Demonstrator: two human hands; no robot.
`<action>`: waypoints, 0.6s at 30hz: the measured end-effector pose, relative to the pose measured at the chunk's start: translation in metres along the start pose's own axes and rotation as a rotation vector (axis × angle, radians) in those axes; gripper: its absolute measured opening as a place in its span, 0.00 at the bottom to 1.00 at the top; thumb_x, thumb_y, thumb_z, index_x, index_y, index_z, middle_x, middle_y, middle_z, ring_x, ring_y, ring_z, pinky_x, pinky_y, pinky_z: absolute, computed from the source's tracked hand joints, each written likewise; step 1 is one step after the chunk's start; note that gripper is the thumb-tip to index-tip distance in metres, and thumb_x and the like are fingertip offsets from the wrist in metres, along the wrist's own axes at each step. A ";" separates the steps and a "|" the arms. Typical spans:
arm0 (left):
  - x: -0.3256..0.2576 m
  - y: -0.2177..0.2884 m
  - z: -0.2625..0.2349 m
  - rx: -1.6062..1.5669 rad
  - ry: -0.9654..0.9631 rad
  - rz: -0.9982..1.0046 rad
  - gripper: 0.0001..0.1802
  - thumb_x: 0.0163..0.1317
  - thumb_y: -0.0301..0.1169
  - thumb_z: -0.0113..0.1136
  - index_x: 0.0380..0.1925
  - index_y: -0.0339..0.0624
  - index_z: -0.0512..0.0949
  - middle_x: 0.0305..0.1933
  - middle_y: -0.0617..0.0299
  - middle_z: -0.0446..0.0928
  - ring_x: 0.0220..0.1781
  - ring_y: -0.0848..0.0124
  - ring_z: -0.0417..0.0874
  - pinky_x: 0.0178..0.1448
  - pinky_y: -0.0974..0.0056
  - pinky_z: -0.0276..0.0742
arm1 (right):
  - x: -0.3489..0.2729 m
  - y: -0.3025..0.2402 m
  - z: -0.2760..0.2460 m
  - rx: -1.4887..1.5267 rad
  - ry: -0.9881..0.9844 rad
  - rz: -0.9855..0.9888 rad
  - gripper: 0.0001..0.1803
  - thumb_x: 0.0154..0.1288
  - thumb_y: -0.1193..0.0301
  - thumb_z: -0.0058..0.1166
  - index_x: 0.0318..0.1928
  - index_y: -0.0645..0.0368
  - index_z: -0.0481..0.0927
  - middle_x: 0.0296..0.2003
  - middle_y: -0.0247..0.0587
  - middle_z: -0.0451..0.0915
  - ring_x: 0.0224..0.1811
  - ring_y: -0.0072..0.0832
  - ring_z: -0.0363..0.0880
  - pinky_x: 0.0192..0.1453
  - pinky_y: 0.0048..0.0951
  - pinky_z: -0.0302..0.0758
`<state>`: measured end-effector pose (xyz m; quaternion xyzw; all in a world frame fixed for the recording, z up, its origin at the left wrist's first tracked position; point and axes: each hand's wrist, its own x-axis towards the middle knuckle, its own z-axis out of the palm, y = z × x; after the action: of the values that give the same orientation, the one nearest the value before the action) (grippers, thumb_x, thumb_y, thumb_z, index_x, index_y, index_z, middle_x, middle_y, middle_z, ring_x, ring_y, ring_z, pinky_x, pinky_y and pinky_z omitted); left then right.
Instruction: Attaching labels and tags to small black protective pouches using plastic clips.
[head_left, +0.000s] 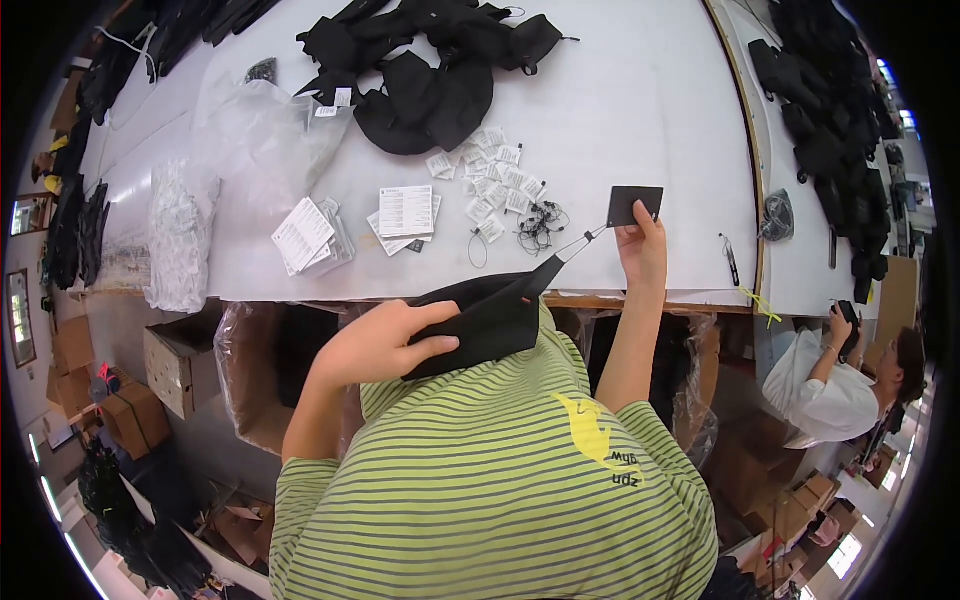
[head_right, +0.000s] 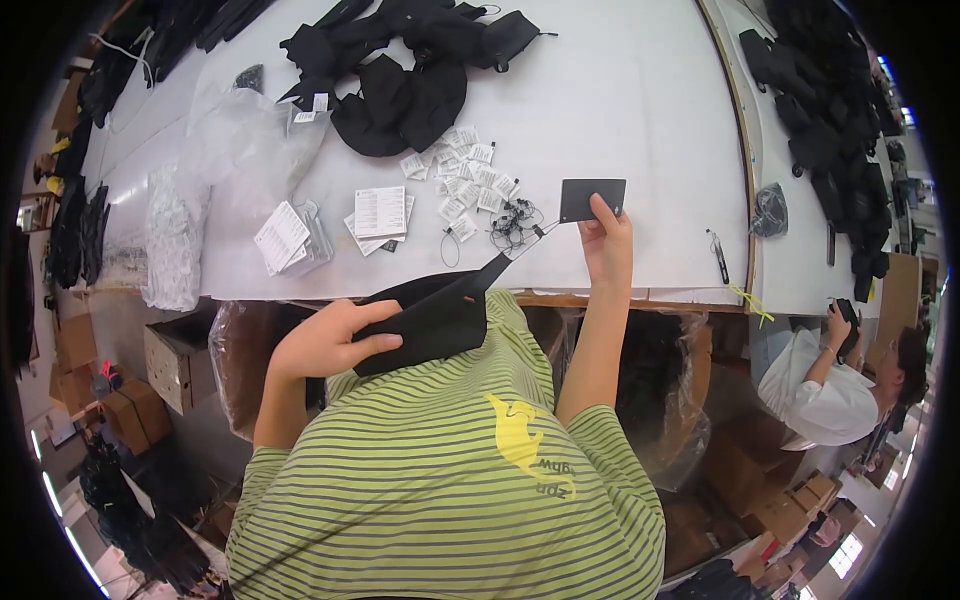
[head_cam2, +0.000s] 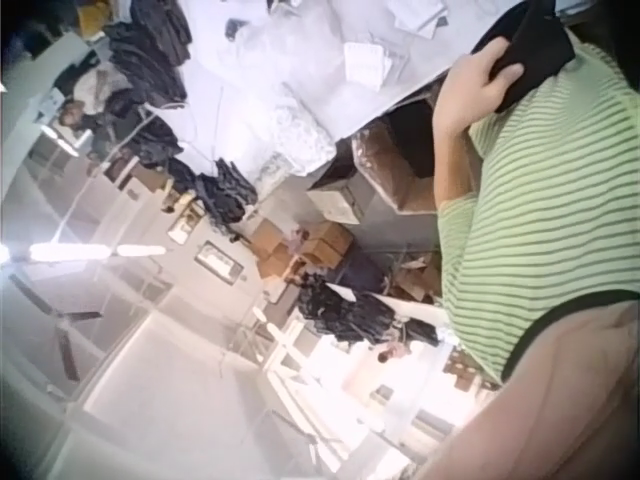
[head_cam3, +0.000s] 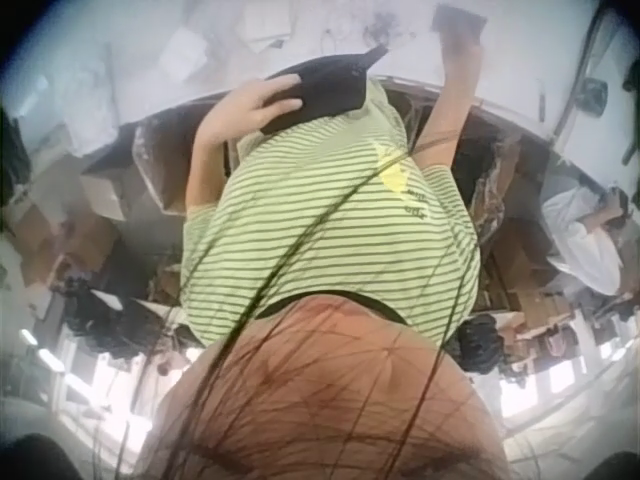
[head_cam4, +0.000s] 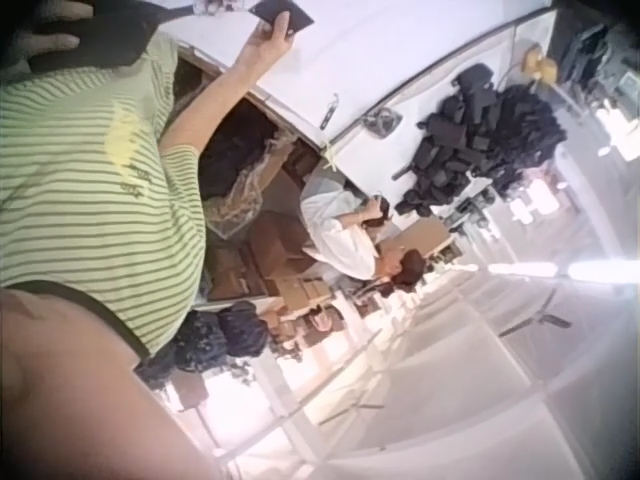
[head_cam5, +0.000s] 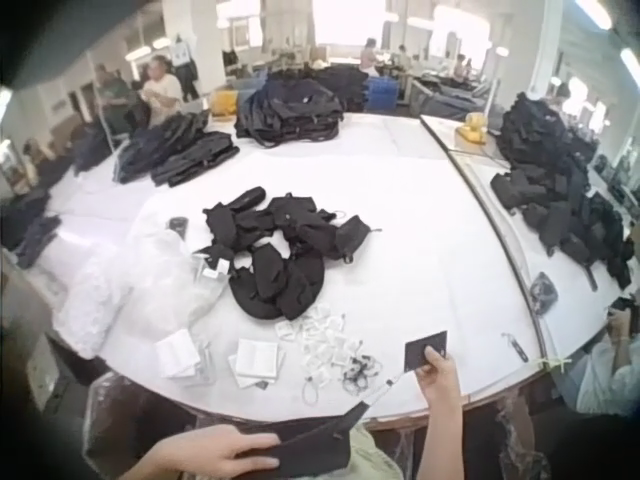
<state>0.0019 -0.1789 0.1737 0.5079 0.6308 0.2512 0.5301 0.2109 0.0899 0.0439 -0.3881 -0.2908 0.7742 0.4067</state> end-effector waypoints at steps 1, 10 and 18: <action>0.001 -0.001 0.001 0.004 -0.003 0.002 0.12 0.64 0.35 0.55 0.42 0.40 0.72 0.18 0.50 0.71 0.20 0.54 0.73 0.26 0.58 0.65 | -0.003 0.007 0.002 0.003 0.002 -0.004 0.03 0.61 0.75 0.58 0.31 0.58 0.77 0.26 0.31 0.73 0.21 0.18 0.65 0.27 0.19 0.67; -0.004 -0.005 0.011 0.070 -0.067 0.025 0.16 0.63 0.38 0.55 0.46 0.39 0.71 0.16 0.49 0.70 0.19 0.53 0.73 0.27 0.57 0.66 | -0.060 0.050 0.067 0.438 -0.046 0.480 0.19 0.67 0.54 0.51 0.25 0.54 0.75 0.10 0.27 0.53 0.11 0.19 0.48 0.16 0.22 0.47; -0.001 -0.010 0.003 0.199 0.202 -0.120 0.14 0.58 0.36 0.61 0.37 0.38 0.73 0.28 0.51 0.76 0.28 0.56 0.77 0.34 0.60 0.70 | -0.038 0.022 0.055 -0.589 0.119 -0.345 0.13 0.62 0.65 0.61 0.26 0.61 0.80 0.10 0.20 0.63 0.14 0.07 0.56 0.15 0.17 0.47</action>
<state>0.0012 -0.1845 0.1647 0.4913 0.7320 0.2052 0.4251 0.1699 0.0389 0.0705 -0.4786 -0.5389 0.5528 0.4183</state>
